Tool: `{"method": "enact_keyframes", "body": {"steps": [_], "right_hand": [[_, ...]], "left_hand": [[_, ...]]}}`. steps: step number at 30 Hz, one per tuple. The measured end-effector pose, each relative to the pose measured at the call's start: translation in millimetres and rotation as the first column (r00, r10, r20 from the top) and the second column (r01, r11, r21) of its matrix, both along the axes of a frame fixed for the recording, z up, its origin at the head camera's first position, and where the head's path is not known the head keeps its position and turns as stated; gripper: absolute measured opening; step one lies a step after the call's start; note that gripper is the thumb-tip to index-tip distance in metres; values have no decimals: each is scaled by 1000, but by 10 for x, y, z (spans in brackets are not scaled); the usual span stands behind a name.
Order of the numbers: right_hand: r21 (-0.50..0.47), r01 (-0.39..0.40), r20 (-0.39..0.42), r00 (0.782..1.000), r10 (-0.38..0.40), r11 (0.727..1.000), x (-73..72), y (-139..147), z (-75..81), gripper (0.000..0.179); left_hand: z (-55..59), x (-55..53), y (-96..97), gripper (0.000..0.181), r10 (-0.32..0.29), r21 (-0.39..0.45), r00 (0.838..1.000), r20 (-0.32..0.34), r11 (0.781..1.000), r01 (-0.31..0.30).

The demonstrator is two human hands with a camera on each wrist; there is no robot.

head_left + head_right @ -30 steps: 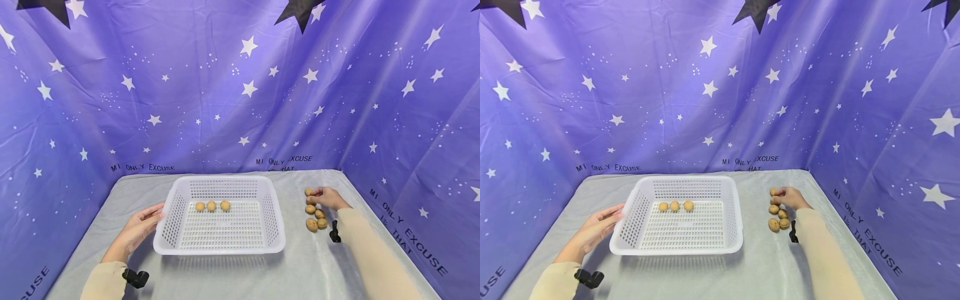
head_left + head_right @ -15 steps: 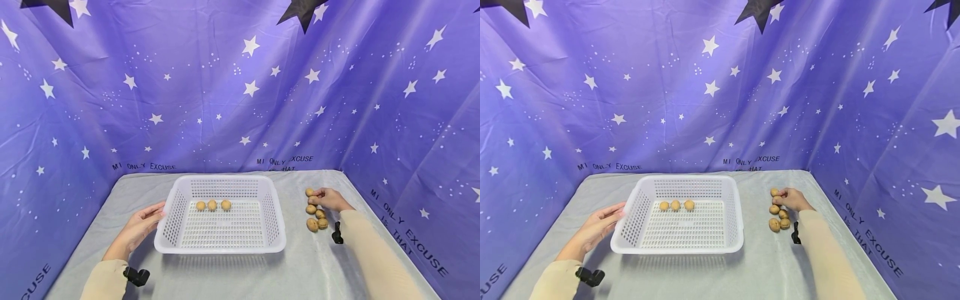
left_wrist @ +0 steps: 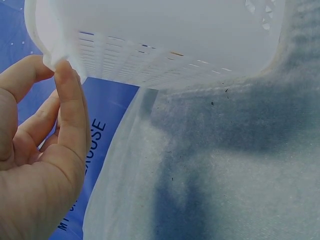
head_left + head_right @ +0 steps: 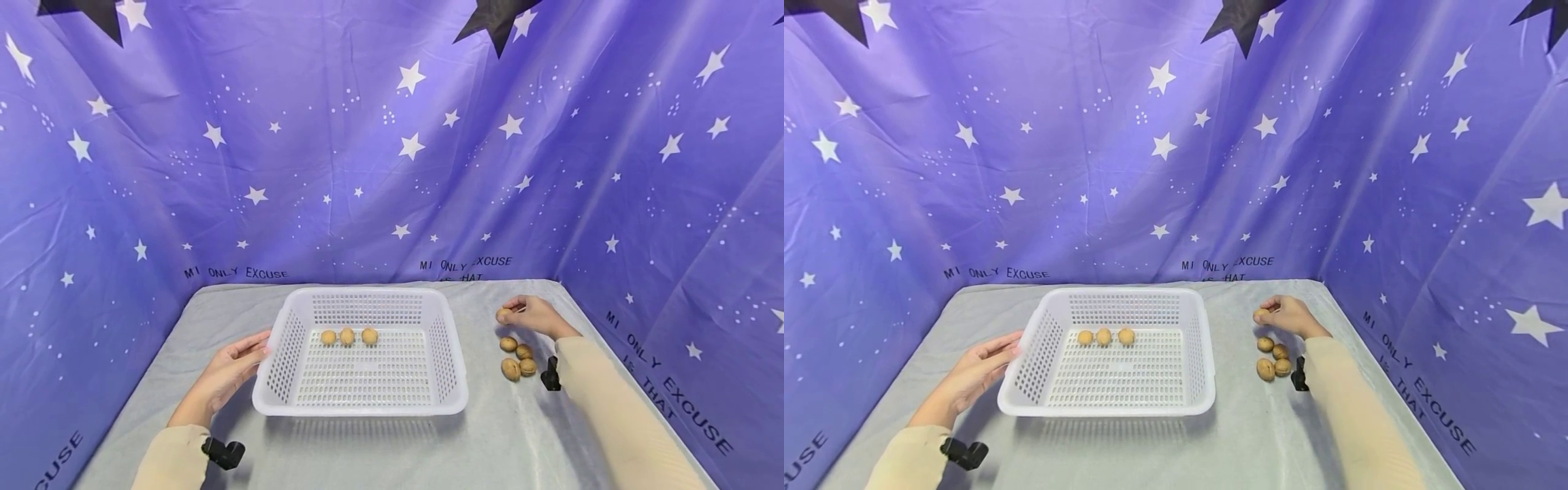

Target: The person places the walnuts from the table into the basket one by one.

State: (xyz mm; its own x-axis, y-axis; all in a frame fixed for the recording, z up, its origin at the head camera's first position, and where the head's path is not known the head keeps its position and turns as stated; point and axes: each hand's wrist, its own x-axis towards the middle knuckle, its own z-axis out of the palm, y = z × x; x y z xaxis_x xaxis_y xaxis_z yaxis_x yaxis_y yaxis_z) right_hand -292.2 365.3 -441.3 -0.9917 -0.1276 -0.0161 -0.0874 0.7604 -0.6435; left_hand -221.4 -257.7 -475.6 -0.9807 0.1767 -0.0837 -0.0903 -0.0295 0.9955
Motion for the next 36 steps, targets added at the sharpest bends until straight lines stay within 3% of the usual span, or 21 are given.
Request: {"method": "enact_keyframes", "body": {"steps": [13,24,29,36], "right_hand": [[10,-104,-44,994,104,995,-88,-412,381,49],[44,-233,-93,967,236,972,-146,-954,709,40],[33,-302,-72,950,303,953,-174,-1229,784,38],[30,-366,-37,929,367,930,-211,-1619,773,35]], "left_hand": [[-8,1,-3,65,2,-4,1000,9,1000,-2],[-25,-5,-10,65,-5,1,1000,-1,1000,5],[-14,5,-11,64,-8,-3,1000,-2,1000,8],[15,2,-1,65,-1,-13,1000,5,1000,1]]}}
